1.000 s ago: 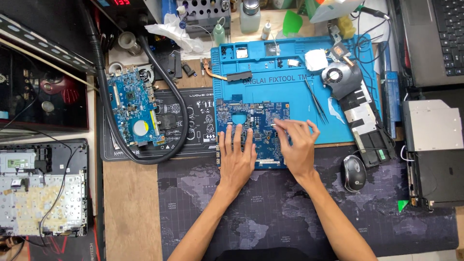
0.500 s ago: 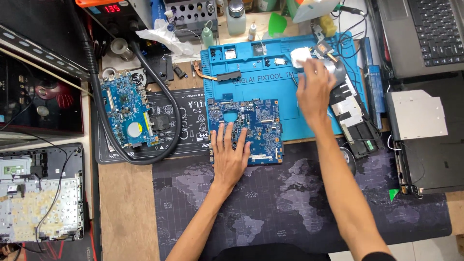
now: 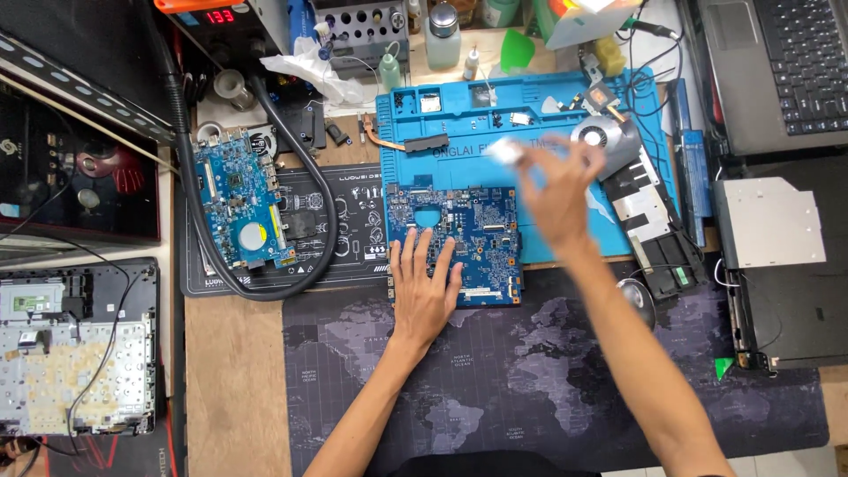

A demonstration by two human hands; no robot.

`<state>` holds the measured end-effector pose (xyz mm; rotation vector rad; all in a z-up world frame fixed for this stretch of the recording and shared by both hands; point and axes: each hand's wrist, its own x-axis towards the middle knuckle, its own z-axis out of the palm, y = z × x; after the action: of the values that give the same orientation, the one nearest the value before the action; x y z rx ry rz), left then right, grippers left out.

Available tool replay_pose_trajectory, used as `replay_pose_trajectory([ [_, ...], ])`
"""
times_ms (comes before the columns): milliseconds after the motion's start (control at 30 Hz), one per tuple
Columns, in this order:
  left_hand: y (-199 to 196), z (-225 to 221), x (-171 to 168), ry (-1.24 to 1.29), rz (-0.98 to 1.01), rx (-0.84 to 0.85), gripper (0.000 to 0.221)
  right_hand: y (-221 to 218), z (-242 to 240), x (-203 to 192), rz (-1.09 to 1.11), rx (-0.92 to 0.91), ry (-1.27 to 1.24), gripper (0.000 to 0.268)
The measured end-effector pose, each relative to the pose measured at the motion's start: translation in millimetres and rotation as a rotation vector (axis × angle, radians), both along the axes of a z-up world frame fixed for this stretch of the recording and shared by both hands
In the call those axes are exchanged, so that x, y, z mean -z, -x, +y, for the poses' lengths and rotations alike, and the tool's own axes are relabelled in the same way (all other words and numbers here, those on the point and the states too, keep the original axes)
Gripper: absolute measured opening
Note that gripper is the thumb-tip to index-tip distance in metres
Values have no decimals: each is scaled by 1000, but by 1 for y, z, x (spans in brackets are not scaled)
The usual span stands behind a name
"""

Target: Cleaning and inspecting a laptop motherboard at a repair bench using a cloth, probe, and heat gun.

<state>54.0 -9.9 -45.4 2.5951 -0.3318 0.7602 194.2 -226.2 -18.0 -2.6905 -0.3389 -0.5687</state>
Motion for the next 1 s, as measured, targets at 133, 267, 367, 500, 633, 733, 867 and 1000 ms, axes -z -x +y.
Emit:
replay_pose_trajectory([
  [133, -1, 1, -4, 21, 10, 6, 34, 60, 64, -2, 115, -148, -57, 20],
  [267, 0, 3, -4, 52, -7, 5, 35, 85, 78, 5, -43, -214, 146, 23],
  [367, 0, 4, -8, 77, 6, 12, 37, 98, 80, 3, -81, -203, 240, 31],
  [500, -9, -2, -15, -6, 29, 8, 42, 101, 80, 5, -78, -193, 302, 38],
  [633, -22, 0, -16, -104, 11, 2, 40, 99, 76, 4, -81, -214, 322, 39],
  [733, -30, 2, -19, -157, 5, 46, 40, 100, 76, 7, -39, -226, 319, 44],
  [867, -31, 5, -20, -163, 43, 103, 40, 101, 80, 7, -47, -222, 320, 45],
  [1000, -29, 5, -17, -162, 60, 115, 41, 100, 80, 3, -45, -224, 326, 42],
])
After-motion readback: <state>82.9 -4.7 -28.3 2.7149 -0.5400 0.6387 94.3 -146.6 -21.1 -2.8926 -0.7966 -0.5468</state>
